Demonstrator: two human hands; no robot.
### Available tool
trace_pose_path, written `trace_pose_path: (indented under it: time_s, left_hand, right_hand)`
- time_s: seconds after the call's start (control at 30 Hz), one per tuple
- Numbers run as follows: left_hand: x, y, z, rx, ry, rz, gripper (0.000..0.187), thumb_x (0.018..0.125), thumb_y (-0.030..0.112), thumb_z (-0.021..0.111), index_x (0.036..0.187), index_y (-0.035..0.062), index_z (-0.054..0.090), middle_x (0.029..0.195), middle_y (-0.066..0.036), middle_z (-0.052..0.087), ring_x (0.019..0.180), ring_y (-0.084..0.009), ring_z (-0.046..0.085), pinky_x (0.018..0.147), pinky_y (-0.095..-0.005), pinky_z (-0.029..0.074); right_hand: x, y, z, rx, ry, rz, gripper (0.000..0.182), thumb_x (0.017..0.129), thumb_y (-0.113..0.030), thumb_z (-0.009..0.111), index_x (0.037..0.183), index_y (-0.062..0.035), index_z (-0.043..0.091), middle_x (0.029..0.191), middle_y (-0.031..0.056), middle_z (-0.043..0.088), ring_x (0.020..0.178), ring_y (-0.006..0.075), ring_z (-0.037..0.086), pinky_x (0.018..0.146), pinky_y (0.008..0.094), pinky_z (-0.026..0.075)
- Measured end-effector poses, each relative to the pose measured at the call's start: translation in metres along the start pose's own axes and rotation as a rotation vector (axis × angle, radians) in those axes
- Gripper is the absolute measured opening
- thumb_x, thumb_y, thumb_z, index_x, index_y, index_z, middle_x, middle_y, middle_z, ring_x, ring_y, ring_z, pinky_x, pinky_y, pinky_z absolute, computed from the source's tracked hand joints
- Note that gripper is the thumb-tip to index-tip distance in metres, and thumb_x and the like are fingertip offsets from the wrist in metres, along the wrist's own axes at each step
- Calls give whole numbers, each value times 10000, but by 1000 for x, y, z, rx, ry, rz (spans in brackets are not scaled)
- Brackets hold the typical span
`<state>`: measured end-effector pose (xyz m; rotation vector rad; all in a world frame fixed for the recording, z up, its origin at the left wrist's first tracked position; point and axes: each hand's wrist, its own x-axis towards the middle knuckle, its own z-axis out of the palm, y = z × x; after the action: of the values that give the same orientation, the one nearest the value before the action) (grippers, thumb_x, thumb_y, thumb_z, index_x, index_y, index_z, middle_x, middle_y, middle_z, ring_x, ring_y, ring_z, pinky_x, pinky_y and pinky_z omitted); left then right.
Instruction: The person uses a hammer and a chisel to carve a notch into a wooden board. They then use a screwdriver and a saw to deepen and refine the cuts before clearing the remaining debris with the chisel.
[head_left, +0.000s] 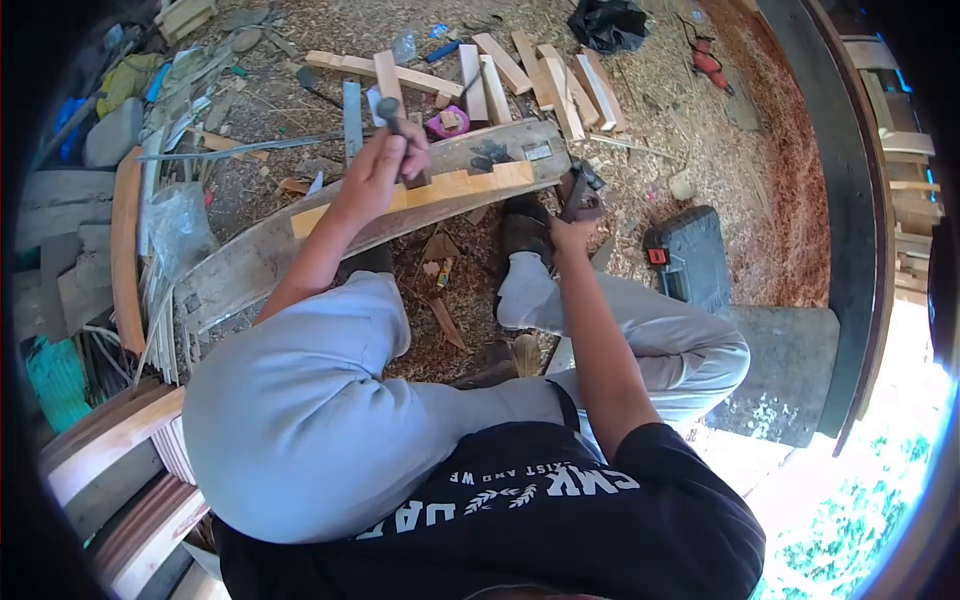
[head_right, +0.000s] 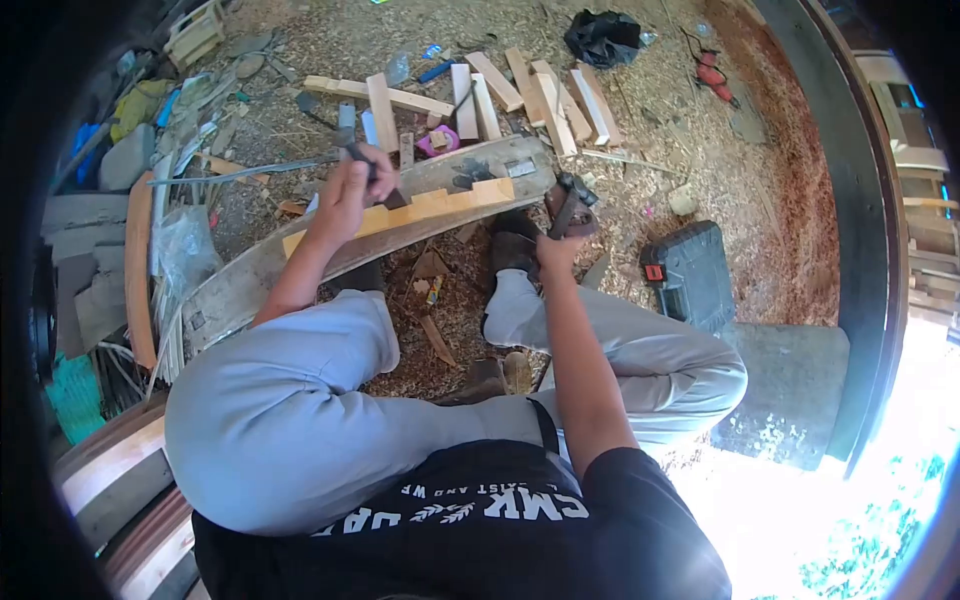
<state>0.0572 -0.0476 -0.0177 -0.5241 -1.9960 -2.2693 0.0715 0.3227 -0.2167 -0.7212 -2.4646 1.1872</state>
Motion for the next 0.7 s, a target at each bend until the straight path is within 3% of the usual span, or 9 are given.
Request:
trace_pose_path:
  time_s: [0.07,0.1,0.27,0.33,0.4,0.53,0.7]
  left_hand:
    - [3,5,-4,73,-177,-22,393,1184,395,386,1049,64,552,819,18,487,768,-105,487,830,-333,514]
    - [5,4,-4,84,-194,-20,424,1179,420,395,990,68,536,819,23,474,759,-107,477,815,-322,507]
    - [9,-12,6,-168,-172,26,442,1166,464,415,950,83,474,814,31,409,744,-110,420,742,-291,435]
    - [6,-12,9,-190,-121,-12,432,1159,462,426,914,107,419,808,15,378,718,-129,381,726,-327,423]
    - [5,-14,8,-186,-122,-1,430,1160,464,421,919,109,416,810,12,383,724,-129,377,703,-318,386]
    - [1,-15,5,-152,-93,14,418,1165,458,415,946,103,432,827,26,380,734,-112,370,691,-296,371]
    - [1,-18,3,-228,-156,19,386,1169,438,420,982,102,456,846,42,380,750,-89,373,680,-274,352]
  right_hand:
    - [20,-10,-12,327,-429,643,274,885,-87,742,1094,12,595,896,131,645,654,284,668,592,463,584]
    - [10,-53,-30,420,-328,715,196,884,-53,723,1015,-16,583,746,68,576,525,187,588,439,372,508]
    - [26,-80,-69,299,-467,519,181,1001,-217,672,995,-60,581,673,21,540,468,134,534,401,320,461]
    - [16,-132,-101,270,-460,411,228,1048,-283,642,984,-74,576,667,7,536,453,116,519,383,299,435]
    - [1,-193,-133,447,-558,276,313,1112,-361,559,953,-91,554,646,1,522,421,111,493,364,282,396]
    - [-34,-285,-182,459,-696,66,339,1131,-368,536,926,-98,531,631,-2,520,411,97,485,354,268,369]
    - [-70,-342,-199,94,-1091,-73,391,1110,-404,599,959,-43,605,624,-11,568,475,73,507,432,284,378]
